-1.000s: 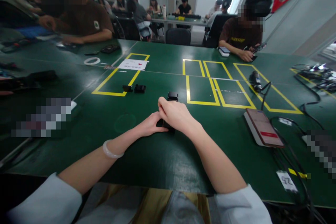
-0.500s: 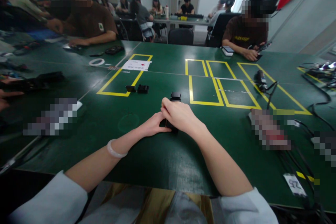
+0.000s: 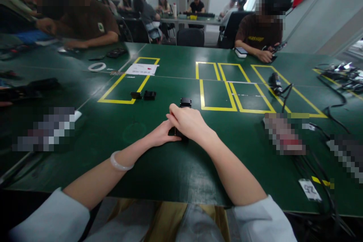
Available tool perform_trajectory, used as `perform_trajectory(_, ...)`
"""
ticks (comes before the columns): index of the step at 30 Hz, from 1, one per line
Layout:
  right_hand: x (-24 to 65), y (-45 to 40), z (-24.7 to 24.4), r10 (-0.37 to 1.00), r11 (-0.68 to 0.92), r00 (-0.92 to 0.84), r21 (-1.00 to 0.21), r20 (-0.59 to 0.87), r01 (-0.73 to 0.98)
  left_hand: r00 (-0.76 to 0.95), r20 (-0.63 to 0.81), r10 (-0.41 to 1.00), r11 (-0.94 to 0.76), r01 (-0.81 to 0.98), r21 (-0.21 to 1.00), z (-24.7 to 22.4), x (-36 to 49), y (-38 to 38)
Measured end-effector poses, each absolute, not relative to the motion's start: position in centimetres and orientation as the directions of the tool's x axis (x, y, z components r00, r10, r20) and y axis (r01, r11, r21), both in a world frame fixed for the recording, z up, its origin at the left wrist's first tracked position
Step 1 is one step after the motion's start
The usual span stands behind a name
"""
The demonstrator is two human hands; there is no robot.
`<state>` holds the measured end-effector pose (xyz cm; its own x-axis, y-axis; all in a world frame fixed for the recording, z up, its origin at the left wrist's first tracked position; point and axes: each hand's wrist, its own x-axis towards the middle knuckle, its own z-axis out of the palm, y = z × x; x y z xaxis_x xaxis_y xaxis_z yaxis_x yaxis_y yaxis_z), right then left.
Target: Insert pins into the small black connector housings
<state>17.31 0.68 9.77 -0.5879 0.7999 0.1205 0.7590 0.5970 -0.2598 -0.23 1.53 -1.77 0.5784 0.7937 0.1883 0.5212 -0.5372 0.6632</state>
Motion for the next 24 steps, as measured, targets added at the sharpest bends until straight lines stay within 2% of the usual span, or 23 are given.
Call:
perform_trajectory(6,17.28,0.61,9.82,0.793,0.604,-0.598,-0.285,0.117,0.745,0.572,0.188,0.798,-0.531,0.520,0.669,-1.68,-0.19,1.47)
perform_trajectory(12,17.15,0.66,9.64,0.801,0.596,-0.588,-0.253,0.115,0.762,0.582,0.195,0.789,-0.536,0.498,0.682,-1.72,-0.22,1.48)
perform_trajectory(19,17.45,0.57,9.76,0.779,0.619,-0.615,-0.298,0.118,0.727,0.574,0.174,0.800,-0.523,0.524,0.672,-1.55,-0.22,1.43)
perform_trajectory(24,17.12,0.43,9.91,0.798,0.598,-0.593,-0.255,0.103,0.760,0.580,0.174,0.796,-0.519,0.506,0.689,-1.58,-0.17,1.43)
